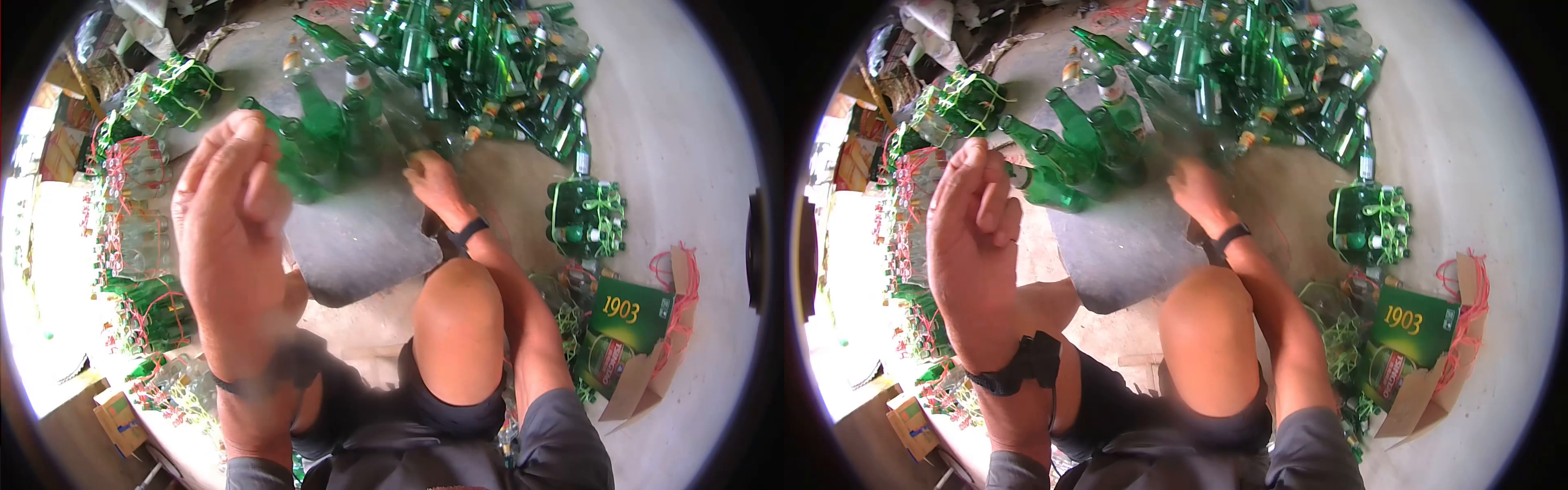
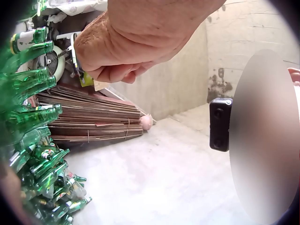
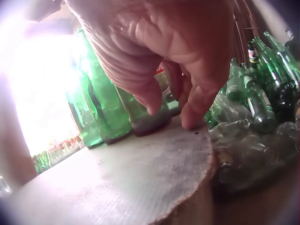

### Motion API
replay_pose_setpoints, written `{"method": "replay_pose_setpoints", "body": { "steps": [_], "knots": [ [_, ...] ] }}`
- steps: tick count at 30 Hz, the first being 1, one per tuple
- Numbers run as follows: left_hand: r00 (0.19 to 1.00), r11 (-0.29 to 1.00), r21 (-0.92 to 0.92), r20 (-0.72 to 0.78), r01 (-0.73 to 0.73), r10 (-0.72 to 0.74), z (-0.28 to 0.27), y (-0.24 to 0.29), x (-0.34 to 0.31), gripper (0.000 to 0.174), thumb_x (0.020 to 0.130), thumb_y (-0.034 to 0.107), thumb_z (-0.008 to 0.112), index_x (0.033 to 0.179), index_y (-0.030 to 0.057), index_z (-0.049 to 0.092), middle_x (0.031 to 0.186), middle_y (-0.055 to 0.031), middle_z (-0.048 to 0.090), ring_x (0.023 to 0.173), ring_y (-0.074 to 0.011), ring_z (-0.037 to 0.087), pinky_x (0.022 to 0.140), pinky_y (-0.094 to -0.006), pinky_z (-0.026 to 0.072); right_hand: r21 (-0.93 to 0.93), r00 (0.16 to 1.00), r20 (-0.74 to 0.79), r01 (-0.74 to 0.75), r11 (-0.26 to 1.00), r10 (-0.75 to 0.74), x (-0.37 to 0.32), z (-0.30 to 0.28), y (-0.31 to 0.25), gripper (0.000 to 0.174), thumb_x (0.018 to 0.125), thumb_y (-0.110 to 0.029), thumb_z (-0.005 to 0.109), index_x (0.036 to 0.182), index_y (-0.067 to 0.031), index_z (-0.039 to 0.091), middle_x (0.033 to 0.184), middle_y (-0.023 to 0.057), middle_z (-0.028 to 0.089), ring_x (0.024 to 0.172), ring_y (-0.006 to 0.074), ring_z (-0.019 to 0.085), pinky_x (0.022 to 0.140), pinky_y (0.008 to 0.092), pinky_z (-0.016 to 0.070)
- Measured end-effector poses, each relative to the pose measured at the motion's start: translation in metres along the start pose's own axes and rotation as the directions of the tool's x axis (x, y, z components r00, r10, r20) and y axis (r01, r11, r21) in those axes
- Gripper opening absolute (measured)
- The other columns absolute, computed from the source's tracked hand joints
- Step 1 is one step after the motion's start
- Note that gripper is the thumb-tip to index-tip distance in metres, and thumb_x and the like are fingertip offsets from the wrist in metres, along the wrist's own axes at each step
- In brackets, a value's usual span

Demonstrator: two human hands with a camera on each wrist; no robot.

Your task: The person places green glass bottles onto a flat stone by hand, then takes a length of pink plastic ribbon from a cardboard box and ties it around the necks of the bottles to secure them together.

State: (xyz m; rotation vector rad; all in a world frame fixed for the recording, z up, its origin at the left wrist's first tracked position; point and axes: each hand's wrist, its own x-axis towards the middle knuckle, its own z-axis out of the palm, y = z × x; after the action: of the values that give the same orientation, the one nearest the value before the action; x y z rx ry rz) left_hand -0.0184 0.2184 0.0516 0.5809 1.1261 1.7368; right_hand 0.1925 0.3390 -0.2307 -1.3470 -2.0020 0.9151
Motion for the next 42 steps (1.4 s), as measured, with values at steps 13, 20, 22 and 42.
{"method": "replay_pose_setpoints", "body": {
  "steps": [13, 20, 22, 42],
  "knots": [
    [0.993, 0.995, 0.008, -0.059, 0.101, -0.100, 0.012, 0.016, -0.007, 0.010, 0.104, 0.012, 0.054, 0.101, 0.0020, 0.057, 0.070, 0.0034, 0.044, 0.053, -0.0005, 0.031, 0.045, -0.0186, 0.0231, -0.302, 0.977, -0.203, -0.132, 0.944, 0.072, 0.144, -0.141, 0.044, 0.038, 0.083, -0.030, 0.077, 0.109, -0.0026, 0.068, 0.092, 0.0147, 0.077, 0.087, 0.0276, 0.075, 0.079, 0.0381, 0.0570],
    [0.983, 0.988, 0.083, -0.140, 0.128, -0.115, 0.011, 0.023, 0.005, 0.013, 0.102, 0.013, 0.054, 0.103, 0.0001, 0.052, 0.072, 0.0015, 0.044, 0.054, -0.0010, 0.032, 0.046, -0.0165, 0.0271, -0.489, 0.976, -0.199, -0.175, 0.855, 0.086, 0.225, -0.148, 0.040, 0.062, 0.084, -0.038, 0.075, 0.132, -0.0024, 0.059, 0.108, 0.0211, 0.074, 0.106, 0.0383, 0.070, 0.093, 0.0461, 0.0538],
    [0.987, 0.989, 0.070, -0.102, 0.132, -0.125, 0.005, 0.023, 0.009, 0.014, 0.102, 0.011, 0.053, 0.107, -0.0013, 0.052, 0.076, -0.0010, 0.045, 0.054, -0.0022, 0.033, 0.045, -0.0174, 0.0296, -0.564, 0.975, -0.201, -0.194, 0.802, 0.095, 0.239, -0.139, 0.048, 0.067, 0.085, -0.040, 0.074, 0.138, -0.0033, 0.053, 0.117, 0.0260, 0.070, 0.112, 0.0427, 0.066, 0.097, 0.0489, 0.0517],
    [0.986, 0.983, 0.094, -0.068, 0.159, -0.153, -0.001, 0.021, 0.046, 0.014, 0.102, 0.008, 0.052, 0.110, -0.0039, 0.053, 0.077, -0.0019, 0.047, 0.051, -0.0028, 0.034, 0.044, -0.0208, 0.0298, -0.502, 0.943, -0.308, -0.047, 0.864, -0.127, 0.289, -0.106, 0.116, 0.033, 0.089, -0.032, 0.071, 0.102, -0.0017, 0.069, 0.094, 0.0260, 0.071, 0.094, 0.0464, 0.067, 0.081, 0.0507, 0.0526]
  ]
}}
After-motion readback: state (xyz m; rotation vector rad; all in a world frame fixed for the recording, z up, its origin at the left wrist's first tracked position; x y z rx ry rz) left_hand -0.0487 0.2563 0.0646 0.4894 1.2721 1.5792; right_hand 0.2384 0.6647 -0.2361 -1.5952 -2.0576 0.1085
